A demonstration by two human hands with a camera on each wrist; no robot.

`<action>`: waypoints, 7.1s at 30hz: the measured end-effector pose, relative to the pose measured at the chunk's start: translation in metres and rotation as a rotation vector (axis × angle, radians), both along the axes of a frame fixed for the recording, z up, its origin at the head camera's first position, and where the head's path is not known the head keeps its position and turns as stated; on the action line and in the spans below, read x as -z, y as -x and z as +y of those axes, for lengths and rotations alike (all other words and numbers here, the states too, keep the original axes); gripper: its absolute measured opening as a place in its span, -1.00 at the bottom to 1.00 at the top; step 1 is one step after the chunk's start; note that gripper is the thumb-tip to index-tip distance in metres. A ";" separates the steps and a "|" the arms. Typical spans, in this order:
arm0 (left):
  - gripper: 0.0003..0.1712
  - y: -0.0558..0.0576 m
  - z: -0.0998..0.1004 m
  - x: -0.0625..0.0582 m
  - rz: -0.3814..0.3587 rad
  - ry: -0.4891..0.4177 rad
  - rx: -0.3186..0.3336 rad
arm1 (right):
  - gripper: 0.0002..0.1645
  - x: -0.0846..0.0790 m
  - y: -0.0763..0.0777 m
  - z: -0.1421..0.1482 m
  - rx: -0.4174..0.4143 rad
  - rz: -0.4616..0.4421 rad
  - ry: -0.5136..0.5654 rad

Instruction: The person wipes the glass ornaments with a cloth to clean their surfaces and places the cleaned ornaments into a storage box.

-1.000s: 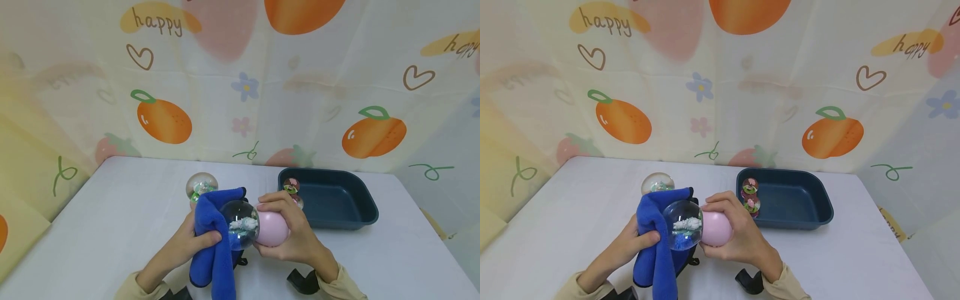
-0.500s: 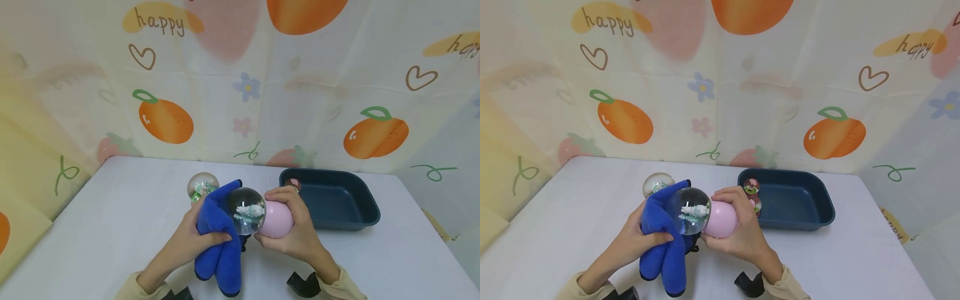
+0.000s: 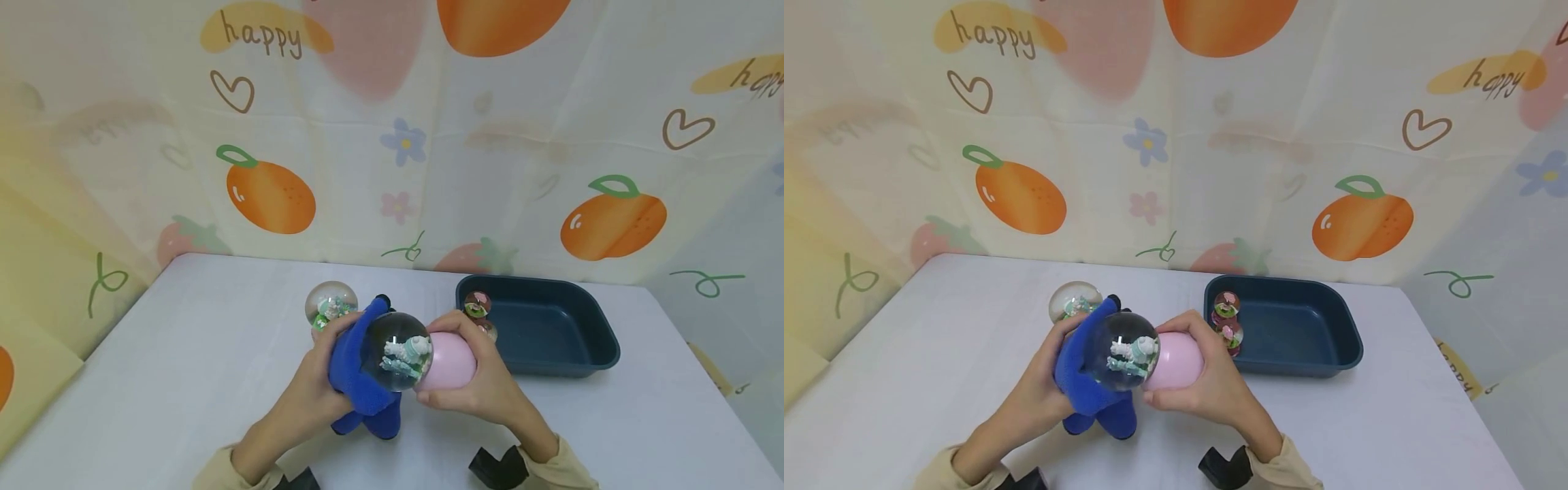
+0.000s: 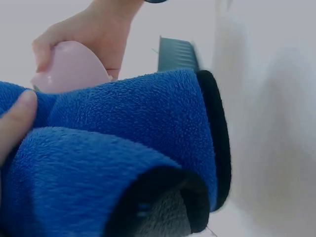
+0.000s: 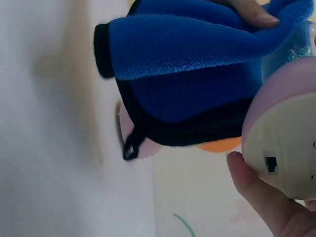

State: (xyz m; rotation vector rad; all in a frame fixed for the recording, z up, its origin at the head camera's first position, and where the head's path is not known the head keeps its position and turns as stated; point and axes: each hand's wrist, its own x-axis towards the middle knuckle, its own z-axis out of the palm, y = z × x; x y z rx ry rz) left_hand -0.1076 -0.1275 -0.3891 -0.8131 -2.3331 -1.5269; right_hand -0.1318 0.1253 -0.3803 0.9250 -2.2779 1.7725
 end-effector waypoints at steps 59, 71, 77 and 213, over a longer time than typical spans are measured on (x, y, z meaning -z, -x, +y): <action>0.11 -0.014 0.019 -0.005 -0.039 0.215 -0.219 | -0.20 0.012 -0.006 -0.020 0.254 0.549 -0.404; -0.29 -0.011 0.011 -0.009 -0.037 0.091 -0.220 | -0.17 0.012 -0.002 -0.015 0.183 0.425 -0.282; -0.19 -0.010 0.010 -0.010 -0.153 0.049 -0.197 | -0.17 0.010 -0.002 -0.014 0.165 0.414 -0.245; -0.47 -0.001 -0.007 -0.017 -0.129 0.003 0.144 | -0.12 0.010 0.003 -0.012 -0.141 0.682 -0.173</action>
